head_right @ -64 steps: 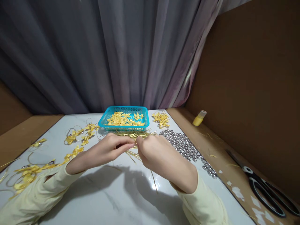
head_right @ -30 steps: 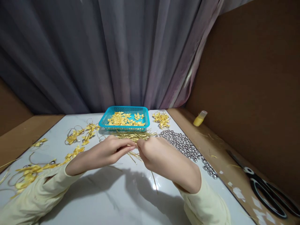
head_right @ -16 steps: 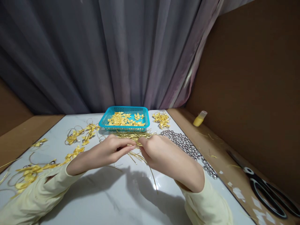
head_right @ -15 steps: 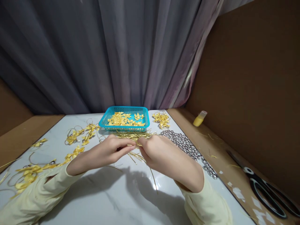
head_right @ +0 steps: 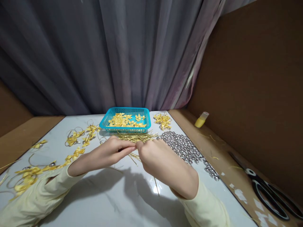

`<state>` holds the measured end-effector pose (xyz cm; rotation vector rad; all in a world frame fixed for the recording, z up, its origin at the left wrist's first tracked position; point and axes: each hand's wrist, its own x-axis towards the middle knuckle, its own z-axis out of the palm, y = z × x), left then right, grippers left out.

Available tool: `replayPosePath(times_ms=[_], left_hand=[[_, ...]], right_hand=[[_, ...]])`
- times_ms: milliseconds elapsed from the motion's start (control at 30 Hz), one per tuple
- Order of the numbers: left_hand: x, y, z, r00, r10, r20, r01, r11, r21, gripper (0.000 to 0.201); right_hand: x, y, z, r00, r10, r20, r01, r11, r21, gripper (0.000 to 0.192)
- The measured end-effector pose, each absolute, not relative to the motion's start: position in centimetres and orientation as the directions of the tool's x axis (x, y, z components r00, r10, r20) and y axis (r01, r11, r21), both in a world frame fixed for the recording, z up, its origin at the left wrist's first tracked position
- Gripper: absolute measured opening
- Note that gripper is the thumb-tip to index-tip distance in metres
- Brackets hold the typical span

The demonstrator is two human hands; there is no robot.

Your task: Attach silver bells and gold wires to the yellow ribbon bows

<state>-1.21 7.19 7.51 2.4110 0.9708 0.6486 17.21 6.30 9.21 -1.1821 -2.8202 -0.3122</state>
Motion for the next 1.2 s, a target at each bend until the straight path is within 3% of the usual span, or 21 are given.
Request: replayPosePath(times_ms=[333, 833, 1200], left_hand=[[-1.1, 7.2, 7.8, 0.648, 0.712, 0.271, 0.502, -0.666, 0.551, 0.031], [-1.5, 6.8, 7.3, 0.625, 0.714, 0.316, 0.512, -0.68, 0.525, 0.028], [-1.5, 7.0, 7.4, 0.628, 0.717, 0.301, 0.512, -0.673, 0.534, 0.027]], right_hand=[[17.2, 6.2, 9.3, -0.726, 0.665, 0.176, 0.688, 0.703, 0.18, 0.021], [17.5, 6.2, 10.6, -0.72, 0.682, 0.124, 0.69, 0.723, 0.033, 0.022], [17.5, 6.4, 10.4, -0.725, 0.665, 0.178, 0.681, 0.732, 0.038, 0.018]])
